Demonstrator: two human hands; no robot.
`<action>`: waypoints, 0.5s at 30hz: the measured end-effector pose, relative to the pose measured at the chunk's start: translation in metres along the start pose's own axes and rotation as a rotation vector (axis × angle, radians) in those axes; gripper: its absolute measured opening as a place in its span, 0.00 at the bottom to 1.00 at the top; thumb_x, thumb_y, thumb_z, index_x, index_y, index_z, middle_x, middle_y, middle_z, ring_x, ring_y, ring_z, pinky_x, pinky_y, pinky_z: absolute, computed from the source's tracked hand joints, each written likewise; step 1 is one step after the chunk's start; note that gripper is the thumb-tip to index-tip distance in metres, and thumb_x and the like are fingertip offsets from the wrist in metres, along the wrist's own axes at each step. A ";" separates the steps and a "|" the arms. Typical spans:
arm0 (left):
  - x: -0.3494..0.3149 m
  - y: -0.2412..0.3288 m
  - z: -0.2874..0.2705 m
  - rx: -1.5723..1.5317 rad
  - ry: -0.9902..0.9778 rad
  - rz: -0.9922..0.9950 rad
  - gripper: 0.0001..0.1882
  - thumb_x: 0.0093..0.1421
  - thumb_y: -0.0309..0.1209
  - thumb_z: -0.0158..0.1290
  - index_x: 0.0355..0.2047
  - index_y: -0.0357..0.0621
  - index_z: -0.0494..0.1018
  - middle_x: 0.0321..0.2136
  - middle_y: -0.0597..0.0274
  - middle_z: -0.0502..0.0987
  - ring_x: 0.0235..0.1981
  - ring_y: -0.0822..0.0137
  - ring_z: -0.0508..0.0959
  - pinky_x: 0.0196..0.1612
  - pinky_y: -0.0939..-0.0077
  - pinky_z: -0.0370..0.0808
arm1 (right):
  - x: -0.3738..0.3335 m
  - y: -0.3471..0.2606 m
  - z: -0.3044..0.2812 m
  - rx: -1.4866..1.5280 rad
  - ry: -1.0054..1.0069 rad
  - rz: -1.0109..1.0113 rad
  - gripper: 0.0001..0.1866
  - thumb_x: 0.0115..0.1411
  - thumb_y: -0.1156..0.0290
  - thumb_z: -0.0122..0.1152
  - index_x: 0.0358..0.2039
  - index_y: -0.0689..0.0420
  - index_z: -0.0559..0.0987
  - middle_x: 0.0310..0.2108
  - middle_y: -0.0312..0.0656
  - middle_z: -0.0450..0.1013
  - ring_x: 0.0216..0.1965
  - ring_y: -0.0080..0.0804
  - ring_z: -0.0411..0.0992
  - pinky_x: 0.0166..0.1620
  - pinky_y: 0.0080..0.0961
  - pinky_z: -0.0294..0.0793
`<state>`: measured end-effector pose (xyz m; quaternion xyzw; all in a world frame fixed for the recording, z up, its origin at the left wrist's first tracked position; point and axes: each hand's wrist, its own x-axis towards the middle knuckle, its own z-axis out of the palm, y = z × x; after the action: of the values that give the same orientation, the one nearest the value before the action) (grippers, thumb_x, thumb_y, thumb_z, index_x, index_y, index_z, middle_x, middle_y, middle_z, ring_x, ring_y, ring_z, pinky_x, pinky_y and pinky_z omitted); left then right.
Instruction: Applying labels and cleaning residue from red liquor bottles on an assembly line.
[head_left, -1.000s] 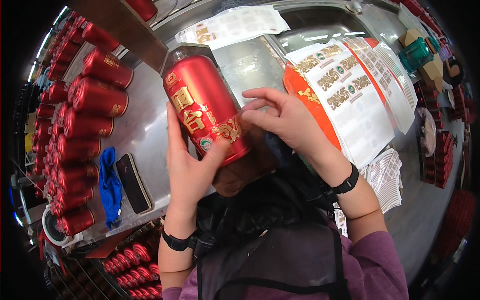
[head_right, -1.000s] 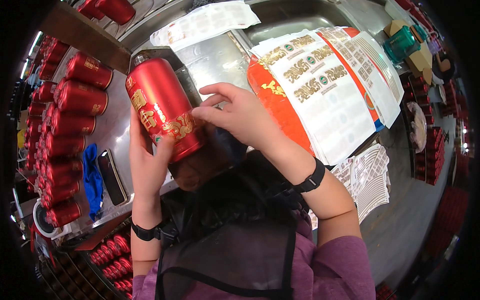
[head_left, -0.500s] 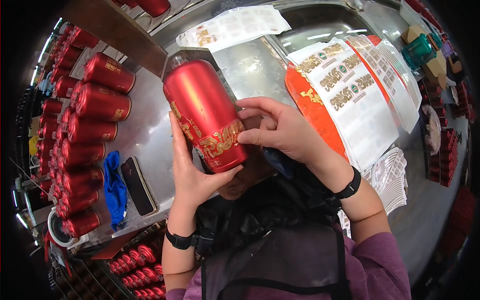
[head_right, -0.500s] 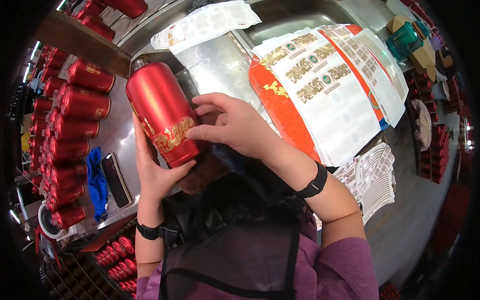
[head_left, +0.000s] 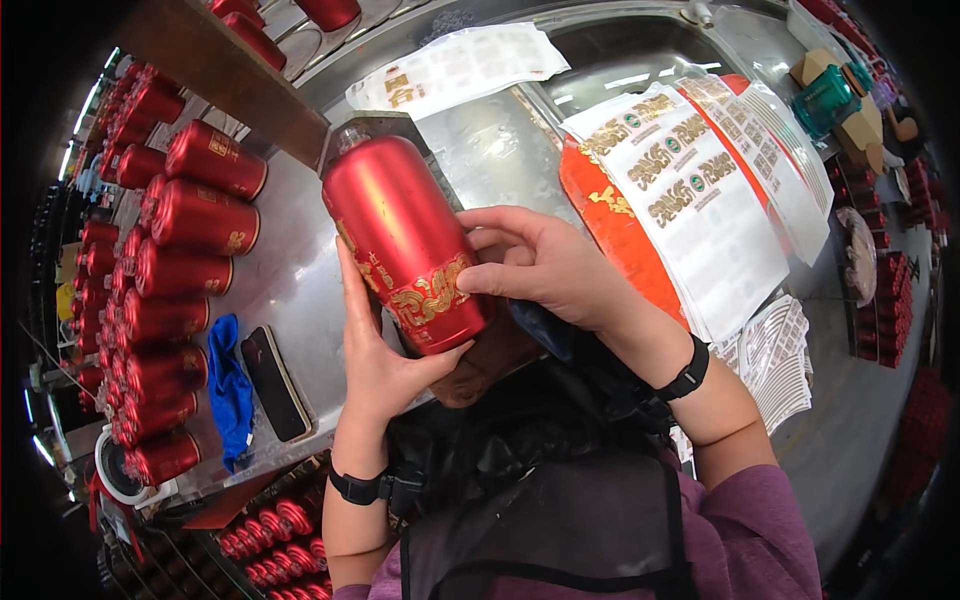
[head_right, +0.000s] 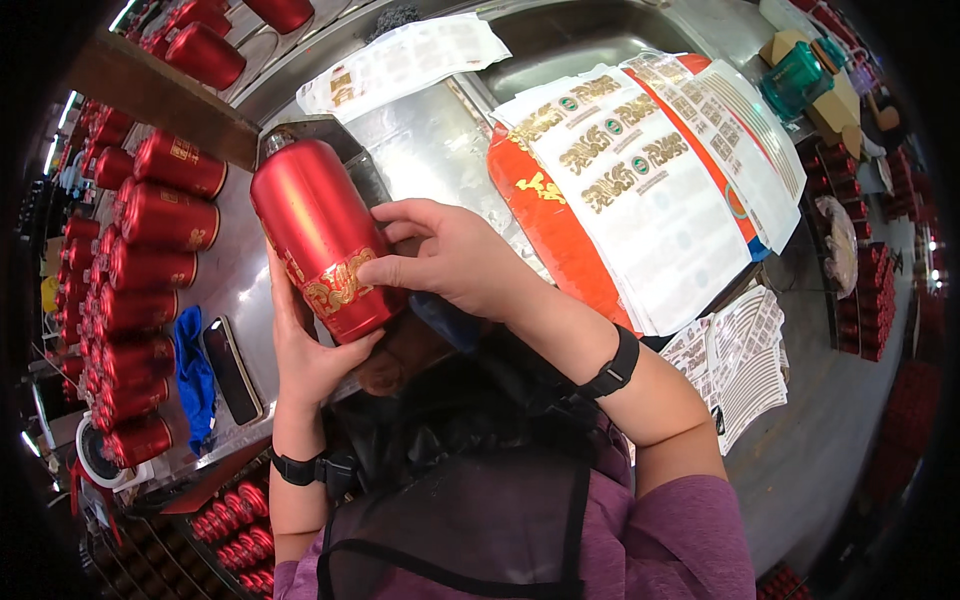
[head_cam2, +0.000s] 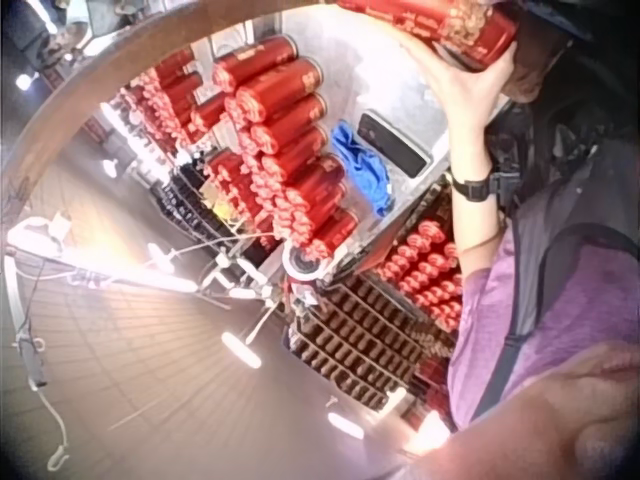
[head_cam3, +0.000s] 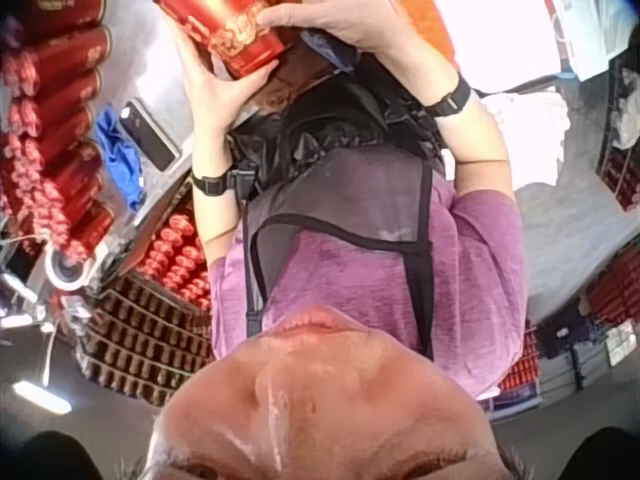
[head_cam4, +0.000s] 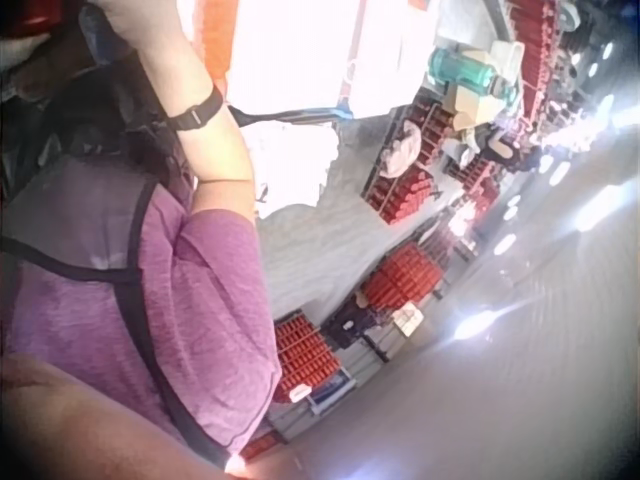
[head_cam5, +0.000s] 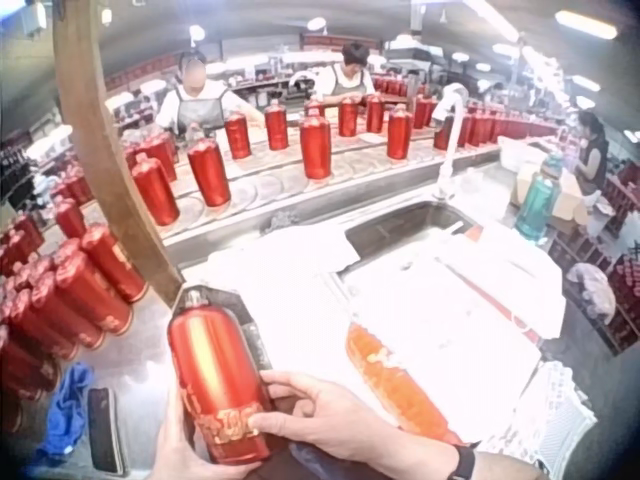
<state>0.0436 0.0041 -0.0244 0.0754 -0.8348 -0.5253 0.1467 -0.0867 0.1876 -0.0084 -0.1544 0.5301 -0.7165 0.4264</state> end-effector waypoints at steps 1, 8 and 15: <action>0.000 0.000 0.000 0.017 -0.002 0.001 0.73 0.37 0.30 0.74 0.73 0.38 0.32 0.67 0.42 0.59 0.65 0.55 0.66 0.66 0.62 0.64 | 0.001 0.001 -0.001 0.005 -0.012 -0.003 0.31 0.60 0.76 0.67 0.62 0.68 0.67 0.51 0.47 0.75 0.46 0.24 0.76 0.48 0.19 0.76; 0.001 -0.003 0.001 0.015 -0.006 0.015 0.73 0.37 0.31 0.75 0.73 0.38 0.33 0.68 0.42 0.56 0.67 0.54 0.64 0.67 0.62 0.63 | 0.000 -0.002 -0.002 -0.086 0.022 -0.010 0.25 0.67 0.66 0.61 0.60 0.65 0.71 0.47 0.42 0.78 0.35 0.16 0.74 0.37 0.15 0.74; -0.002 -0.010 0.009 0.113 -0.012 -0.017 0.66 0.41 0.27 0.72 0.74 0.42 0.39 0.70 0.48 0.51 0.67 0.56 0.61 0.68 0.61 0.61 | -0.002 0.001 -0.035 -0.322 0.467 -0.245 0.19 0.61 0.59 0.61 0.48 0.59 0.78 0.40 0.50 0.76 0.41 0.42 0.76 0.47 0.35 0.76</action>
<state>0.0424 0.0076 -0.0372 0.0875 -0.8633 -0.4789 0.1328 -0.1085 0.2114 -0.0222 -0.1140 0.6981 -0.6853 0.1733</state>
